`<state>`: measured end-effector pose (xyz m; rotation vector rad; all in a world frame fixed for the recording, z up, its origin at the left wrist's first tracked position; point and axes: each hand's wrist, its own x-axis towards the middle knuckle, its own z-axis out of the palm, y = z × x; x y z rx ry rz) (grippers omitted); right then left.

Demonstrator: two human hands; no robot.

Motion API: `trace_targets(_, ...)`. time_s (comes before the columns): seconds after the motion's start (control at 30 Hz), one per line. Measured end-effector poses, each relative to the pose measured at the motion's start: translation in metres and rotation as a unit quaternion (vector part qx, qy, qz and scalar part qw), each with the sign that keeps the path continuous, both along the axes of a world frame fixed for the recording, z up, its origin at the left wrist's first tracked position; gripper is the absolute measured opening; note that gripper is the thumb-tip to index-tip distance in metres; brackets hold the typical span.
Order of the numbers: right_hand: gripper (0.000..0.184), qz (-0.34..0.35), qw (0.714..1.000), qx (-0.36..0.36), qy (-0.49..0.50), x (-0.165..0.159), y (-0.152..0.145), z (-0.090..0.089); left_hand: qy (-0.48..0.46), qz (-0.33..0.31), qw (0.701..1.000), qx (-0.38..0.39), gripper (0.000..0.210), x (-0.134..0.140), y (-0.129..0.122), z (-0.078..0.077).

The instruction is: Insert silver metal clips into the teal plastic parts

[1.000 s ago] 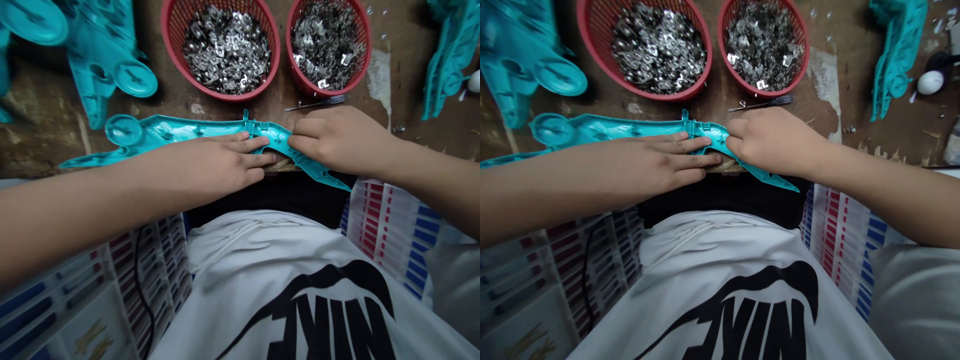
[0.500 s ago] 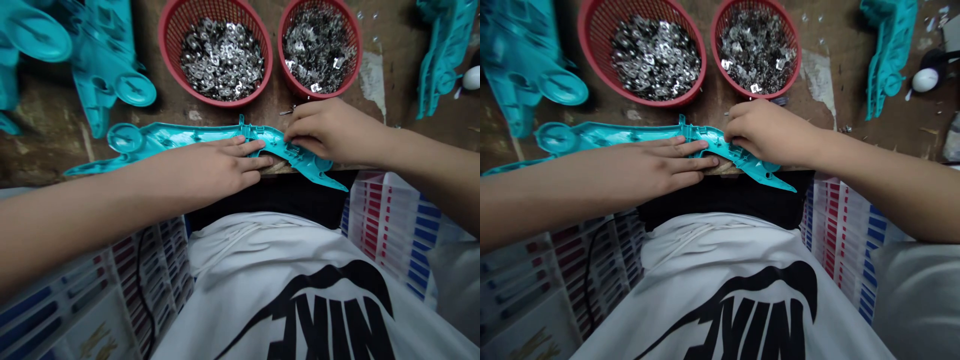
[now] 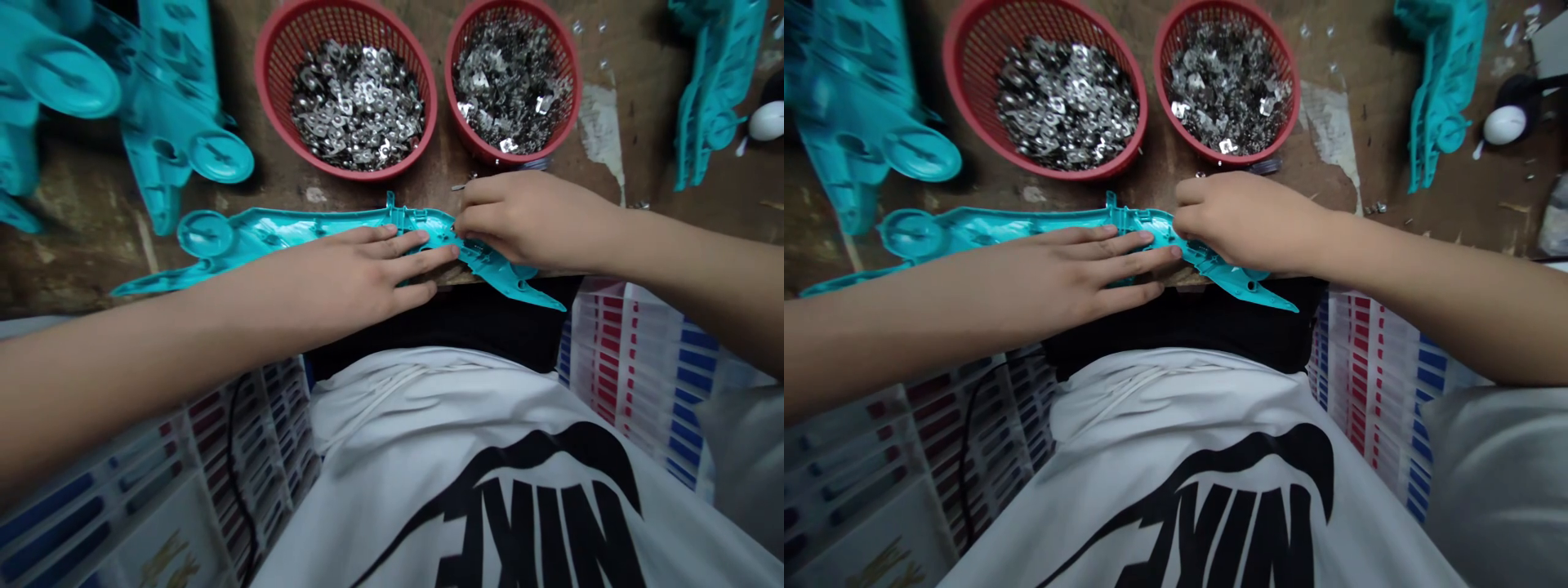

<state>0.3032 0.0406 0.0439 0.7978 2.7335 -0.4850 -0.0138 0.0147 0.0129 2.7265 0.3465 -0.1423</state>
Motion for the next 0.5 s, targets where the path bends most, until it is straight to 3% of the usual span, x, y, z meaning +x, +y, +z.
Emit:
trace_targets(0.13,0.033,-0.029,0.999,-0.03,-0.022,-0.01,0.003,0.014,0.003,0.002,0.999,0.032,0.064,-0.003,-0.002,-0.003)
trace_targets(0.27,0.036,-0.179,0.984,-0.017,0.002,-0.005,0.011,0.036,0.017,-0.009,0.997,0.069,0.075,-0.008,-0.005,-0.006)
trace_targets(0.4,0.033,-0.239,0.957,0.007,-0.165,-0.002,0.009,0.051,0.005,0.021,0.994,0.107,0.076,-0.012,-0.009,-0.008)
trace_targets(0.5,0.042,-0.249,0.942,0.025,-0.224,-0.007,0.003,0.047,-0.014,0.026,0.993,0.116,0.072,-0.016,-0.009,-0.007)
